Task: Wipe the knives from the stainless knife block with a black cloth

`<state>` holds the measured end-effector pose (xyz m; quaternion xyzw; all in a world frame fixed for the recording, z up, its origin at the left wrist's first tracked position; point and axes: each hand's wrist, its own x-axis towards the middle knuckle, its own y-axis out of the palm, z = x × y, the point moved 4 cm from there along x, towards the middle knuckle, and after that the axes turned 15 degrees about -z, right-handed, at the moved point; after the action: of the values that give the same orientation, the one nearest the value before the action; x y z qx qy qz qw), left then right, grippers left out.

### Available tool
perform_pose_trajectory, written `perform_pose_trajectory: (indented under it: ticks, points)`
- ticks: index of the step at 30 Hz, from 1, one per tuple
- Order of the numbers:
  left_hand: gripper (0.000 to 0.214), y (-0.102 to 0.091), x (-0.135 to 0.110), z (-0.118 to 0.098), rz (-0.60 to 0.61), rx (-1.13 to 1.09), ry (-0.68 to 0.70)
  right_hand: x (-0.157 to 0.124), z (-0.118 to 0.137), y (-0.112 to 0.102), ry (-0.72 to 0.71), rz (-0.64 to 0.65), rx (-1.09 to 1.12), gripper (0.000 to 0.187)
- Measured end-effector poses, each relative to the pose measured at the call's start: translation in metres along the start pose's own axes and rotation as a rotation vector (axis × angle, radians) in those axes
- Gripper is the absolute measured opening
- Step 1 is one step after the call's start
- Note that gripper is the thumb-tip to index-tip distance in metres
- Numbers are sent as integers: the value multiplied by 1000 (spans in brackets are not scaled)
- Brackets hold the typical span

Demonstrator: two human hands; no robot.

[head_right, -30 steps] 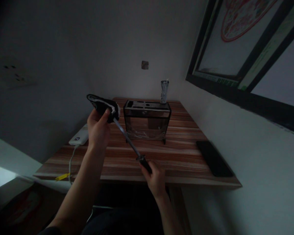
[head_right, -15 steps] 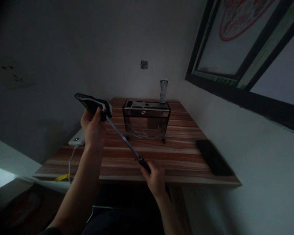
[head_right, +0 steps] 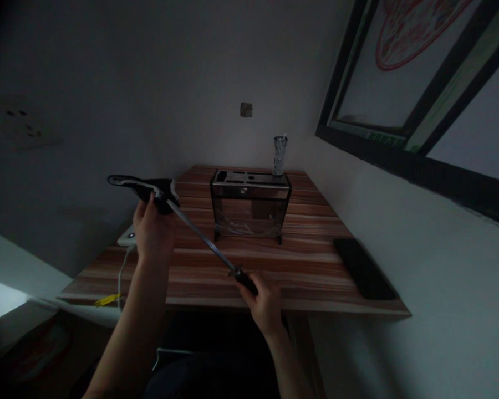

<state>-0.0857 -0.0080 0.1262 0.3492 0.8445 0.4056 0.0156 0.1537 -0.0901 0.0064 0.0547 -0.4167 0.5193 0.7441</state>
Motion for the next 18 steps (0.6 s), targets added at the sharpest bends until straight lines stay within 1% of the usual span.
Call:
perform_pose_trajectory:
  ticks: [3, 6, 9, 13, 15, 18]
  points:
    - [20, -12, -1, 10, 9, -8, -83, 0, 0, -2, -6, -14, 7, 16]
    - [19, -19, -9, 22, 1, -7, -189, 1, 1, -3, 4, -19, 31, 16]
    - [21, -20, -27, 33, 17, -23, -327, 2, 2, -2, 36, 0, 76, 17]
    - [20, -20, -58, 49, 68, -36, -576, 3, 1, 0, 114, 75, 149, 19]
    - [21, -21, -70, 55, 99, -26, -645, 4, 0, 0, 151, 98, 190, 20]
    - [25, -23, -83, 61, 152, -13, -711, 5, -3, 0, 210, 116, 255, 22]
